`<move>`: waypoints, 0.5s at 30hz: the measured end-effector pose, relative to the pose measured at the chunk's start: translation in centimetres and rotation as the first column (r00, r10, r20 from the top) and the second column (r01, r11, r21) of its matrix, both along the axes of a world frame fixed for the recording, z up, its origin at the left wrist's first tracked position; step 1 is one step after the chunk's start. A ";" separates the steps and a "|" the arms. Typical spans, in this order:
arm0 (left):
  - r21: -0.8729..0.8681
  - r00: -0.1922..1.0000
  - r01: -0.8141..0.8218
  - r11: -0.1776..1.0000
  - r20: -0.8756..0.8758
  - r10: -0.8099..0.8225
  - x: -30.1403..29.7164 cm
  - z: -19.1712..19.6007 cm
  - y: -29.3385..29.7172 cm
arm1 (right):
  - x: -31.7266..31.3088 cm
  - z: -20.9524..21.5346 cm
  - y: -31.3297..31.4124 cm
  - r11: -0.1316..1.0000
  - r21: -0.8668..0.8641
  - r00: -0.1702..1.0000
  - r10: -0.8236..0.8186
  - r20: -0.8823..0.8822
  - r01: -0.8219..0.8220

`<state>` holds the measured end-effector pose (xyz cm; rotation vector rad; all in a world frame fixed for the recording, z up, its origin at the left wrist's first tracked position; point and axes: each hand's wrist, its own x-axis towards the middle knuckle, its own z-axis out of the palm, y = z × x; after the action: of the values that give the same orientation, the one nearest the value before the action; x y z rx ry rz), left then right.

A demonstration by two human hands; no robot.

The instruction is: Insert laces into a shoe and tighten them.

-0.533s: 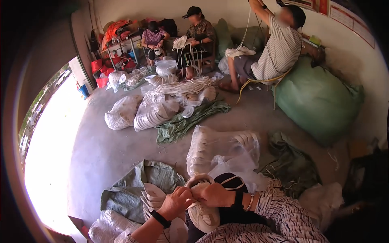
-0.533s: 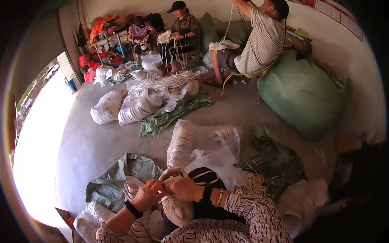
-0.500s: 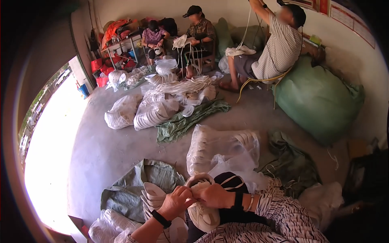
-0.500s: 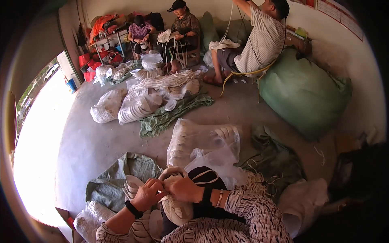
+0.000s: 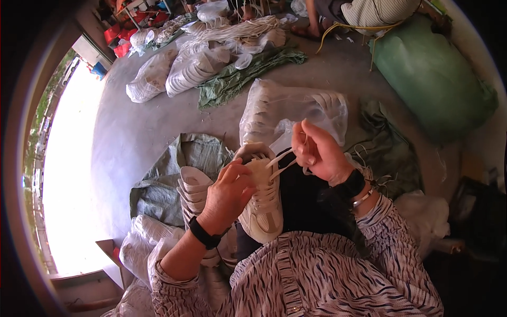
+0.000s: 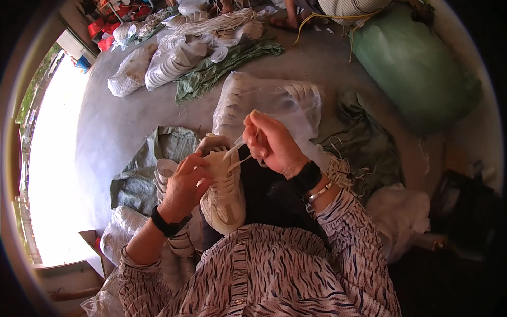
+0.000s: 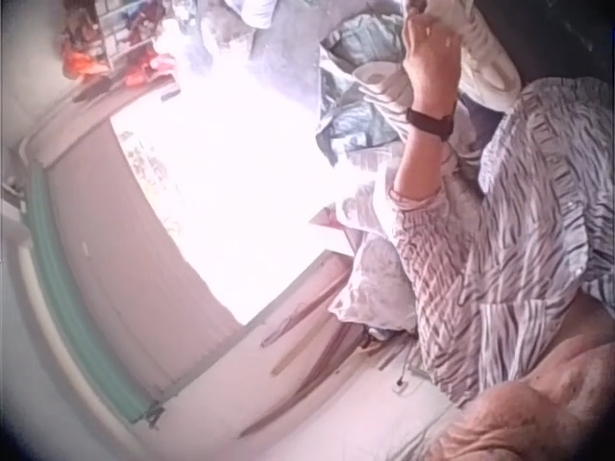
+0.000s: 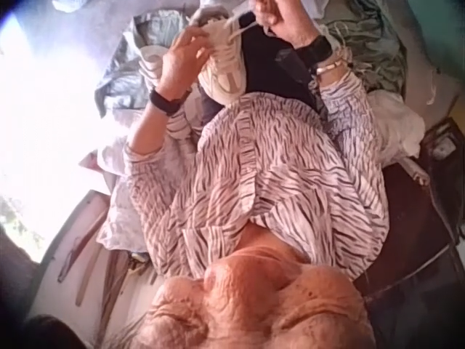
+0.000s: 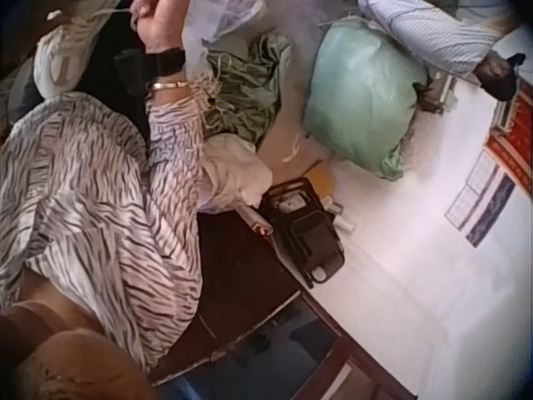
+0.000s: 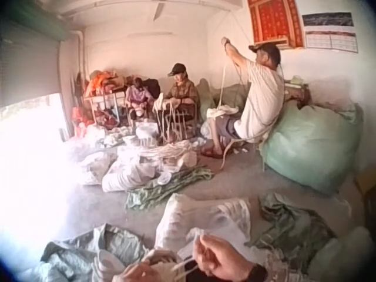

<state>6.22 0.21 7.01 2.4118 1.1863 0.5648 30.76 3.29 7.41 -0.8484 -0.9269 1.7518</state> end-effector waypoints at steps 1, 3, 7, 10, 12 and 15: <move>-0.010 1.000 0.003 1.000 -0.007 -0.003 0.1 0.1 0.2 | -0.3 -0.1 -0.6 0.997 0.000 0.997 0.077 -0.002 -0.077; -0.041 1.000 0.019 0.999 -0.025 -0.020 0.1 0.3 0.3 | -1.8 -2.4 -2.5 0.771 0.526 0.814 -0.017 0.580 -0.359; -0.011 0.985 0.107 0.994 -0.136 -0.107 0.2 0.8 0.1 | -2.4 -4.1 -4.8 0.471 0.604 0.453 -0.403 0.795 -0.643; 0.007 0.986 0.093 0.996 -0.138 -0.091 0.3 0.9 0.2 | -1.8 -4.6 -5.4 0.425 0.611 0.448 -0.426 0.786 -0.668; 0.007 0.987 0.066 0.998 -0.148 -0.064 0.5 0.5 -0.1 | -1.8 -4.8 -5.2 0.417 0.626 0.468 -0.424 0.775 -0.660; 0.026 0.988 0.034 0.999 -0.154 -0.030 1.0 0.2 0.1 | -1.5 -4.7 -5.1 0.300 0.604 0.463 -0.426 0.777 -0.738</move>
<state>7.19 0.27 7.19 2.5322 1.2063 0.3937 29.27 -1.76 2.74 -0.7136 -2.5835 0.3216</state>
